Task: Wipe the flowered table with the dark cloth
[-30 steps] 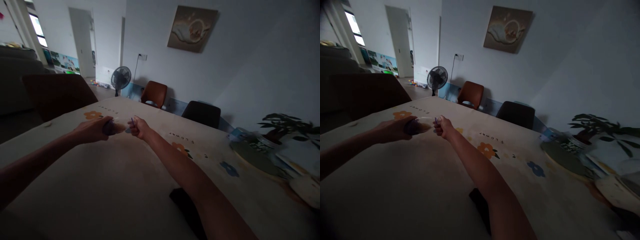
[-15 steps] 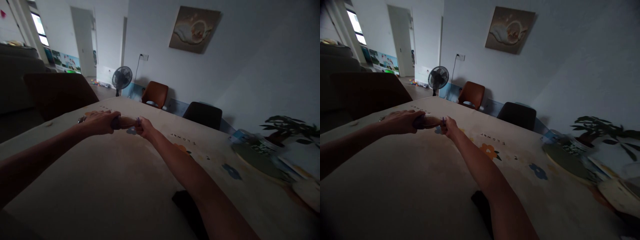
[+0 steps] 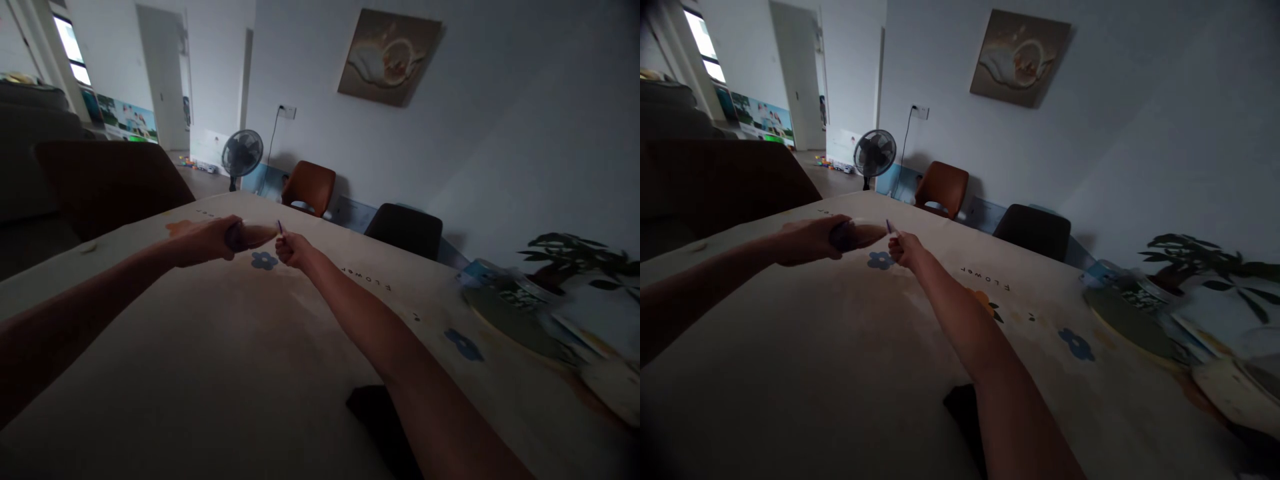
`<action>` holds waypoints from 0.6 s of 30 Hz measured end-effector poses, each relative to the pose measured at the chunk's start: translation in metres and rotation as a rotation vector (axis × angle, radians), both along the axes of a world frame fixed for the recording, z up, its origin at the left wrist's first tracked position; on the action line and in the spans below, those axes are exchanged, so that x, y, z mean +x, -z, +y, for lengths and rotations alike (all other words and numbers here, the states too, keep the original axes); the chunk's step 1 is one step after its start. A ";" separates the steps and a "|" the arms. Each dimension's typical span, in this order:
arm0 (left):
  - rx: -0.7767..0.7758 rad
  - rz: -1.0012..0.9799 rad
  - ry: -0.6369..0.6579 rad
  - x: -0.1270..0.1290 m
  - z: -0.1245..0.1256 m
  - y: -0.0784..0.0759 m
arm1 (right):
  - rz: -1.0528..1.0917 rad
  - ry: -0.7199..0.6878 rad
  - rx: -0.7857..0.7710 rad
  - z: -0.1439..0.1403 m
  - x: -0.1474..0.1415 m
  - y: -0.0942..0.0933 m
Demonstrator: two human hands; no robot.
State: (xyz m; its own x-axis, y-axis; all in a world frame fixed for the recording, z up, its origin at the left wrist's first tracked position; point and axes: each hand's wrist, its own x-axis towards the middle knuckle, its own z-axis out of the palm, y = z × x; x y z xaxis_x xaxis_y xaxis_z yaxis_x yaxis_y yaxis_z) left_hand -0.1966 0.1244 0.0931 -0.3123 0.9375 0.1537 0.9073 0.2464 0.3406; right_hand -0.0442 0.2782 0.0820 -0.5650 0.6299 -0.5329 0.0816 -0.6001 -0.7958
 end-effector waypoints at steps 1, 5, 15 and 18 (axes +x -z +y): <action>0.073 -0.121 0.001 -0.005 -0.001 0.003 | -0.002 0.028 0.011 0.008 -0.005 -0.006; 0.334 -0.637 -0.034 -0.023 -0.021 0.014 | 0.048 0.162 0.109 0.044 -0.028 -0.032; 0.663 -0.892 -0.496 -0.042 -0.113 0.007 | 0.034 0.231 0.272 0.043 0.039 -0.030; 0.744 -0.905 -0.533 -0.052 -0.130 0.013 | 0.035 0.036 0.249 0.002 0.044 -0.033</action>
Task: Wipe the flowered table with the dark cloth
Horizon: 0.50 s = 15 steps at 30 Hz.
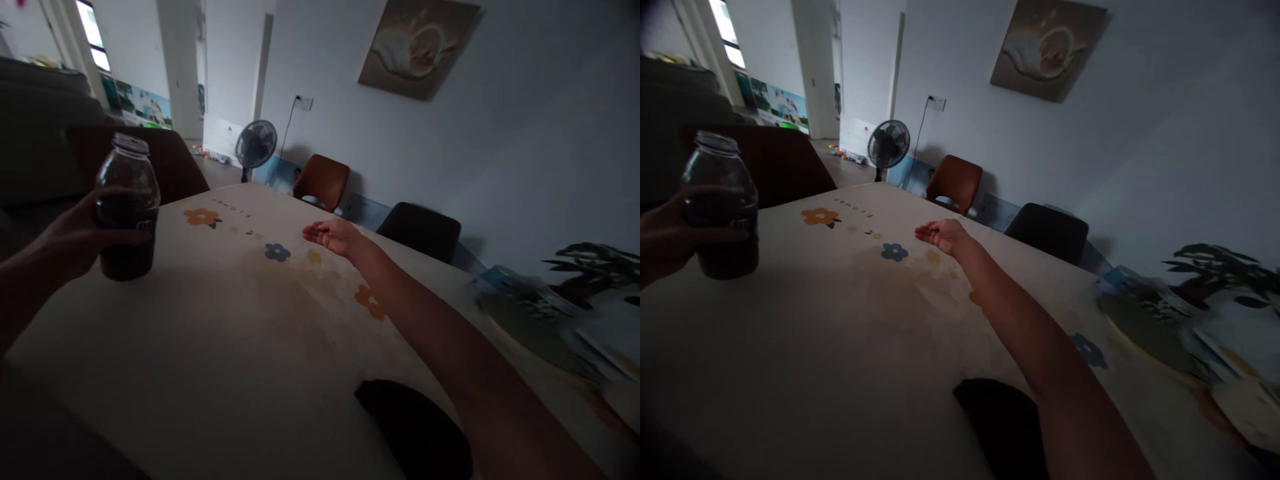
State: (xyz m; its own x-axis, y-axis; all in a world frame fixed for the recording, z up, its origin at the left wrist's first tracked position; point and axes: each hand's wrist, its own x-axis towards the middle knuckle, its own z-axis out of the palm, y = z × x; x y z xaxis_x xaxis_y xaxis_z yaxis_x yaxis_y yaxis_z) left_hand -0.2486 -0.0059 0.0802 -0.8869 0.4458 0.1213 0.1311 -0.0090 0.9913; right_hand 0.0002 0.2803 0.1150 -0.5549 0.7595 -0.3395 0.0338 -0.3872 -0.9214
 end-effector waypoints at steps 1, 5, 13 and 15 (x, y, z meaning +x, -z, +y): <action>0.018 0.013 -0.006 -0.004 -0.005 0.004 | -0.005 -0.081 -0.008 -0.017 -0.002 -0.002; 0.094 0.073 -0.016 -0.016 -0.024 0.021 | -0.078 -0.424 0.133 -0.088 -0.007 -0.012; 0.191 0.103 0.002 -0.015 -0.033 0.032 | -0.289 -0.847 0.212 -0.150 0.070 -0.027; 0.196 0.114 0.017 -0.015 -0.034 0.033 | -0.250 -0.779 0.311 -0.154 0.096 -0.029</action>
State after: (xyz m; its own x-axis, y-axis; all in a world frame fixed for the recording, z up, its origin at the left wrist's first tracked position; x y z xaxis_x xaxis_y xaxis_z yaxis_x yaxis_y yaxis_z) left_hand -0.2633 -0.0398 0.0471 -0.8549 0.4188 0.3062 0.2404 -0.2032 0.9492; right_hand 0.0962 0.1266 0.1439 -0.8914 0.2739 -0.3610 0.3993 0.0983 -0.9115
